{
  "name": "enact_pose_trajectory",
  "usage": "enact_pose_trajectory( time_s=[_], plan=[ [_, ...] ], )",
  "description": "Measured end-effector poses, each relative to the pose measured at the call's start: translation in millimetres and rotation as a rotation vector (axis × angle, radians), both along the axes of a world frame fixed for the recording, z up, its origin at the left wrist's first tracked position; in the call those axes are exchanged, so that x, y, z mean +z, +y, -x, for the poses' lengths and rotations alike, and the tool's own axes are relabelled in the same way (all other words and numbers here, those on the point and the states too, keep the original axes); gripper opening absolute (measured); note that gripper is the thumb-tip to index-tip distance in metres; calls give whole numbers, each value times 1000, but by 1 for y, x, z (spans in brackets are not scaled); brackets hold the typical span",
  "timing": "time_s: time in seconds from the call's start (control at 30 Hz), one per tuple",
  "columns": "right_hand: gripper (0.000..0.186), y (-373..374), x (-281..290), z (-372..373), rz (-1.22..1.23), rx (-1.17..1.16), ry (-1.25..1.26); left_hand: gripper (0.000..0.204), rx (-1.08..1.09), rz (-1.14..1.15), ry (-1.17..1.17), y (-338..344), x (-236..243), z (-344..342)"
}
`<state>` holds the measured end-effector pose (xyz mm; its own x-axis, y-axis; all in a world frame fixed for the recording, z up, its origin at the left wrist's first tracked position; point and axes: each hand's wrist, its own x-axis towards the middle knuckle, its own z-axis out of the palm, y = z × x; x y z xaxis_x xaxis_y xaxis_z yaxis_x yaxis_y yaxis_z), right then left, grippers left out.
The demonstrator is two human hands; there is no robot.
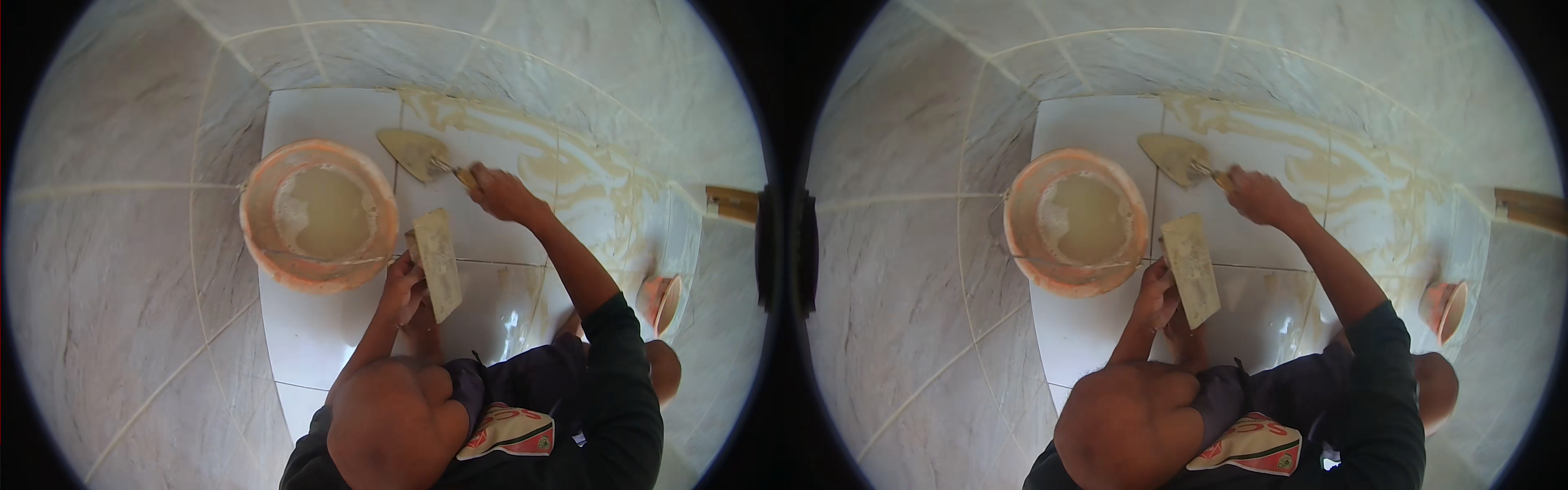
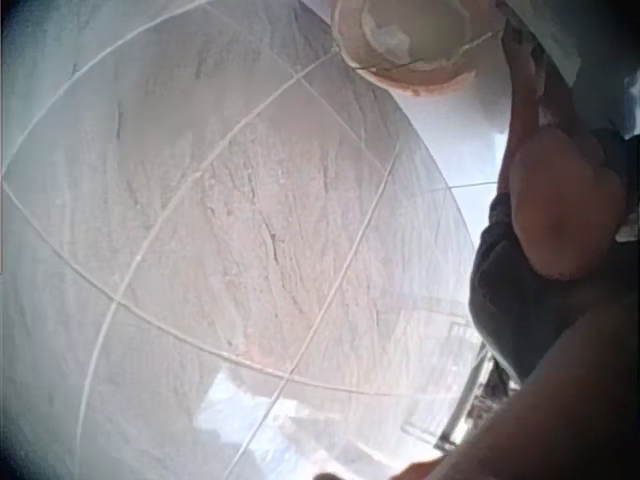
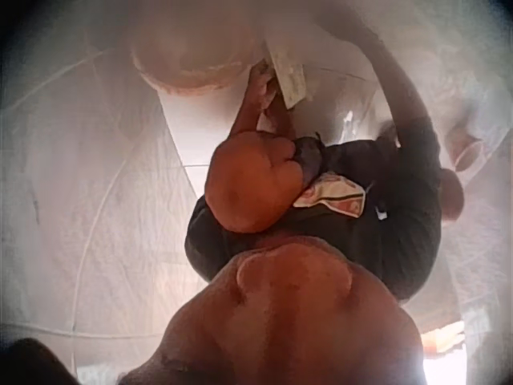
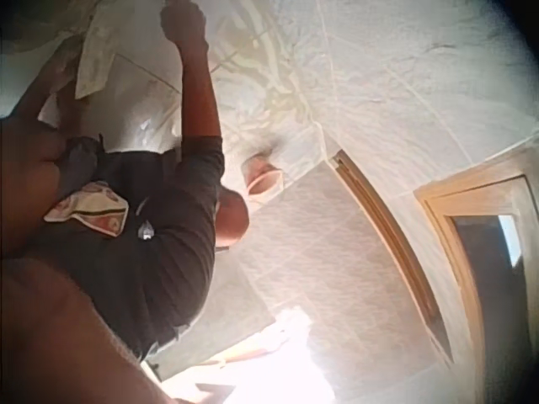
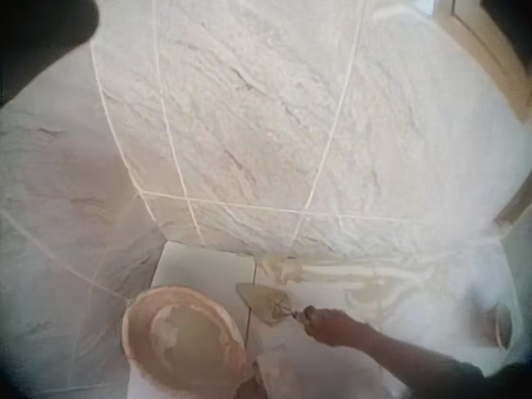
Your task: The person applies grout to tile joints using a trowel and a putty knife, then wipes the surface with a sponge and a rectangular block while dipping tools into a bucket of water.
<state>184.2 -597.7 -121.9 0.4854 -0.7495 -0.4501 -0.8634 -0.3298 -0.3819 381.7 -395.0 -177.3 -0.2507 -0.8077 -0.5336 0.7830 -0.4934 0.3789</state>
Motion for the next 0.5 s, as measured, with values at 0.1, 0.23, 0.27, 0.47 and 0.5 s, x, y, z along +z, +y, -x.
enact_pose_trajectory(
  time_s=[0.1,0.23,0.27,0.47,0.5],
  plan=[
    [33,-14,26,-43,142,45,-80,37,32,-31,5,-6,14,2],
    [30,-32,22,-47,299,-90,2,36,-13,-22,4,-21,17,22],
    [29,-39,20,-43,273,-80,83,36,-30,-23,14,-25,17,25],
    [29,-60,35,47,166,-121,266,34,-32,-17,-15,-31,23,14],
    [29,-60,35,77,183,-130,250,34,-40,-7,-24,-32,23,17]
  ],
)
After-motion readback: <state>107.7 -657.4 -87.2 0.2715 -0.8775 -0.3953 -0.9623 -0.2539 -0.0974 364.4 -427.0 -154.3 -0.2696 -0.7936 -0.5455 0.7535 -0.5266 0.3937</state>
